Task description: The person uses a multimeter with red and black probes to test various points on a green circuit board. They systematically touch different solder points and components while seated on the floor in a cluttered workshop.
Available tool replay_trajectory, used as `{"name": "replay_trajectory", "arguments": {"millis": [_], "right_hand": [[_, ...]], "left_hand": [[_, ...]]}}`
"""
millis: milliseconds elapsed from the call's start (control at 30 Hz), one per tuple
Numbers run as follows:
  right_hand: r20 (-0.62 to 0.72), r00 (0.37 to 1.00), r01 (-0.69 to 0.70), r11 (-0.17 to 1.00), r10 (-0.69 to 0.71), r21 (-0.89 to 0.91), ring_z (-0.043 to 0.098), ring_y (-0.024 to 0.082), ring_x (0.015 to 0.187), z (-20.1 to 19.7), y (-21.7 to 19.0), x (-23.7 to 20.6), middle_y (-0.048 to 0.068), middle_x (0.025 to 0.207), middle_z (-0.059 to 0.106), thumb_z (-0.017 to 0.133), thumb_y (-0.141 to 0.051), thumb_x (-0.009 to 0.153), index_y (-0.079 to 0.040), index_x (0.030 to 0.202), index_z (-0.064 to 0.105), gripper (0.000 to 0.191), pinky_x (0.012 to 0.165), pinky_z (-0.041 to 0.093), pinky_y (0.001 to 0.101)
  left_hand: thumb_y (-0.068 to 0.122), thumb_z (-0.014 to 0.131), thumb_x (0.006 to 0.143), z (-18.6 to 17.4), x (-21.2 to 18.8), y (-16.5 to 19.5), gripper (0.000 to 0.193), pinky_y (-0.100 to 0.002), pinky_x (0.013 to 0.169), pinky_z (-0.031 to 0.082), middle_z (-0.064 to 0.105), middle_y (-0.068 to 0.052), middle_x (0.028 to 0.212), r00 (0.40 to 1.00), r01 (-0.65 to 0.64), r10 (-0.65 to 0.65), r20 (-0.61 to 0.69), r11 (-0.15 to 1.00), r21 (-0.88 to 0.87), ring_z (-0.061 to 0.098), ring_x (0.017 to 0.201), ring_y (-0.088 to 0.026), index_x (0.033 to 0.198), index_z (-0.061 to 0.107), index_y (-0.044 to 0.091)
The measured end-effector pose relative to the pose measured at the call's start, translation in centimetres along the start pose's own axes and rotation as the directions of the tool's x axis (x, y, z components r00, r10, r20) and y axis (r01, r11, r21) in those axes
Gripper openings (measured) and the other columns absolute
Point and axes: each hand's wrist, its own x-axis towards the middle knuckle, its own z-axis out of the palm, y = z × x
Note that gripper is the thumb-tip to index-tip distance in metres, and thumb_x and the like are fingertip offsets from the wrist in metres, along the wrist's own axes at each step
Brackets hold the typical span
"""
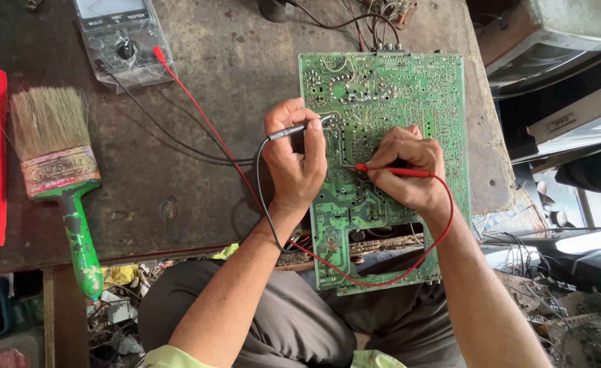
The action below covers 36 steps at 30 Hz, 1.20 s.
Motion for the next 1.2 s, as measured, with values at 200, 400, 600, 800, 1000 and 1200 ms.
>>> {"name": "replay_trajectory", "arguments": {"millis": [200, 400, 600, 800, 1000, 1200], "right_hand": [[-0.063, 0.997, -0.045, 0.999, 0.044, -0.01, 0.065, 0.015, 0.079, 0.3, 0.2, -0.1, 0.004, 0.081, 0.069, 0.074, 0.002, 0.075, -0.005, 0.081, 0.072, 0.009, 0.085, 0.047, 0.0312], [-0.132, 0.991, 0.019, 0.999, -0.014, 0.037, 0.064, 0.016, 0.081, -1.0, -1.8, -0.8, 0.008, 0.087, 0.07, 0.071, 0.008, 0.079, 0.0, 0.088, 0.07, 0.012, 0.078, 0.051, 0.0319], [-0.245, 0.966, -0.059, 0.993, 0.084, 0.107, 0.07, 0.015, 0.086, 0.0, -6.0, -6.2, 0.011, 0.095, 0.07, 0.068, 0.011, 0.088, 0.002, 0.094, 0.064, 0.011, 0.08, 0.061, 0.03], [-0.268, 0.963, -0.055, 0.988, 0.016, -0.141, 0.071, 0.016, 0.074, 3.0, -5.9, -6.5, 0.01, 0.086, 0.072, 0.075, 0.006, 0.082, 0.0, 0.085, 0.063, 0.013, 0.067, 0.056, 0.0269], [-0.26, 0.965, -0.06, 0.989, 0.022, -0.137, 0.071, 0.014, 0.07, 3.6, -3.9, -4.7, 0.008, 0.084, 0.072, 0.074, 0.002, 0.081, -0.003, 0.083, 0.061, 0.014, 0.064, 0.054, 0.0257], [-0.303, 0.952, -0.072, 0.992, 0.036, -0.108, 0.068, 0.012, 0.069, 4.0, -3.1, -5.2, 0.007, 0.085, 0.072, 0.074, 0.002, 0.083, -0.004, 0.085, 0.062, 0.014, 0.063, 0.053, 0.0252]], "left_hand": [[0.008, 0.059, 0.108, 0.2, -0.1, 0.0, 0.03, -0.026, 0.072, 0.053, 0.069, -0.008, 0.099, 1.0, 0.018, -0.018, -0.003, 1.0, -0.008, 0.062, 0.079, -0.01, 0.134, 0.045, 0.002], [0.007, 0.06, 0.108, 0.3, 0.1, -0.3, 0.031, -0.025, 0.07, 0.052, 0.069, -0.007, 0.098, 1.0, 0.006, -0.006, -0.009, 1.0, -0.03, 0.062, 0.077, -0.009, 0.134, 0.046, 0.002], [0.006, 0.061, 0.106, 0.4, -0.1, -0.7, 0.031, -0.028, 0.073, 0.052, 0.069, -0.008, 0.099, 1.0, 0.024, -0.024, -0.02, 0.999, -0.03, 0.062, 0.081, -0.011, 0.134, 0.047, 0.001], [0.007, 0.061, 0.107, 0.1, -0.1, -0.6, 0.031, -0.027, 0.074, 0.053, 0.07, -0.007, 0.098, 1.0, 0.002, -0.001, -0.016, 1.0, 0.015, 0.063, 0.081, -0.01, 0.134, 0.047, 0.001], [0.007, 0.06, 0.107, 0.2, -0.1, -0.3, 0.03, -0.027, 0.072, 0.052, 0.069, -0.008, 0.098, 0.999, 0.035, -0.035, -0.01, 0.999, -0.03, 0.061, 0.08, -0.01, 0.133, 0.047, 0.0], [0.008, 0.06, 0.108, 0.3, -0.2, -0.3, 0.03, -0.029, 0.079, 0.054, 0.068, -0.009, 0.1, 1.0, -0.014, 0.014, -0.013, 1.0, 0.002, 0.064, 0.086, -0.013, 0.134, 0.046, 0.001]]}}
